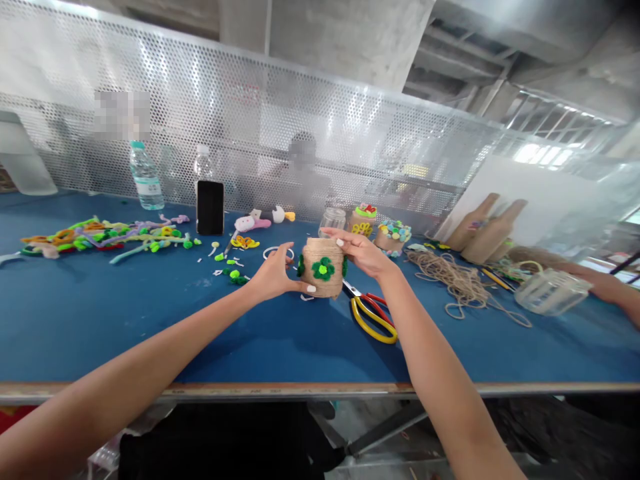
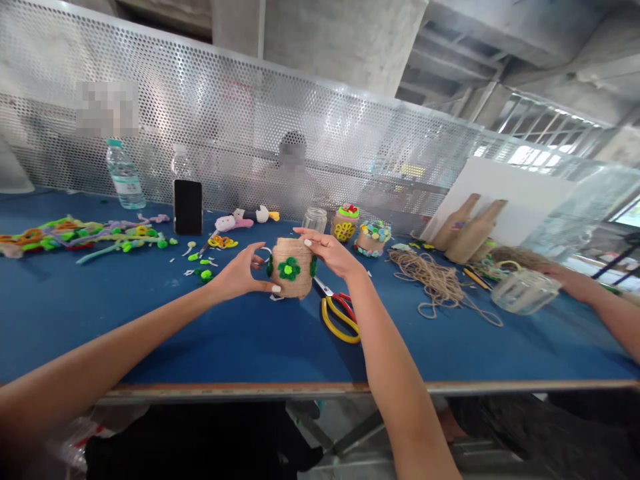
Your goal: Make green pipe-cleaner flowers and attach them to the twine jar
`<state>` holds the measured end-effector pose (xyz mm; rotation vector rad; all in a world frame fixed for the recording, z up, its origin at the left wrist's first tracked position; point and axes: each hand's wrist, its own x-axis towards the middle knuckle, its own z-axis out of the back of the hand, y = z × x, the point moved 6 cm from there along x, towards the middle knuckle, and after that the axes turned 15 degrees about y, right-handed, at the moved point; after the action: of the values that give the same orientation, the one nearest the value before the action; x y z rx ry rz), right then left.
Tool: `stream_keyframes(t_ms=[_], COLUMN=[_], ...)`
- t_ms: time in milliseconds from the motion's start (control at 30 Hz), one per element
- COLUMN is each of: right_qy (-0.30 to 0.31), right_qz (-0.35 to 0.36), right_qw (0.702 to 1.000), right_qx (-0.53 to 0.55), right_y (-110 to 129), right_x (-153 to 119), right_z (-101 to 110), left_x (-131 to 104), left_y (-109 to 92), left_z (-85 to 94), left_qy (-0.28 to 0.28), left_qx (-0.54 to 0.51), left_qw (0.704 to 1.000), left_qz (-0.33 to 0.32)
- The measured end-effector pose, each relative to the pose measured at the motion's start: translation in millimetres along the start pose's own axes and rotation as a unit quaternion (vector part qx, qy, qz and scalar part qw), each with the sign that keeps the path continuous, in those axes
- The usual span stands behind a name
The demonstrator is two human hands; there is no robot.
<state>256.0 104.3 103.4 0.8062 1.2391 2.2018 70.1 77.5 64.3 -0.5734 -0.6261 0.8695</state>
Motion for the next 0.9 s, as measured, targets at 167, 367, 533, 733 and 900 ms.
stream_keyframes(t_ms=[167,367,533,733,900], right_qy=[0.015,0.025,0.034,0.035,-0.001], right_qz=[-0.002,0.001,0.005,0.015,0.008], right_qw=[1.000,1.000,0.999,0.998,0.998], right_qx=[0.008,0.008,0.023,0.051,0.066], right_y=[3,4,5,-1,-18], right_x=[0,1,3,3,5], right_z=[-4,-6,-10,-11,-5], left_x=[-7,-13,-14,-12,-5], left_y=[-23,-40,-42,-44,-27], left_z=[6.1,0.5,0.2,-1.2,6.4], left_qy=[-0.064,-0.063,-0.039,-0.021,-0.056], left_qx=[0.095,0.214,0.291,0.315,0.285], left_qw=[0.987,0.943,0.909,0.901,0.928], left_qz=[-0.110,-0.248,-0.295,-0.298,-0.233])
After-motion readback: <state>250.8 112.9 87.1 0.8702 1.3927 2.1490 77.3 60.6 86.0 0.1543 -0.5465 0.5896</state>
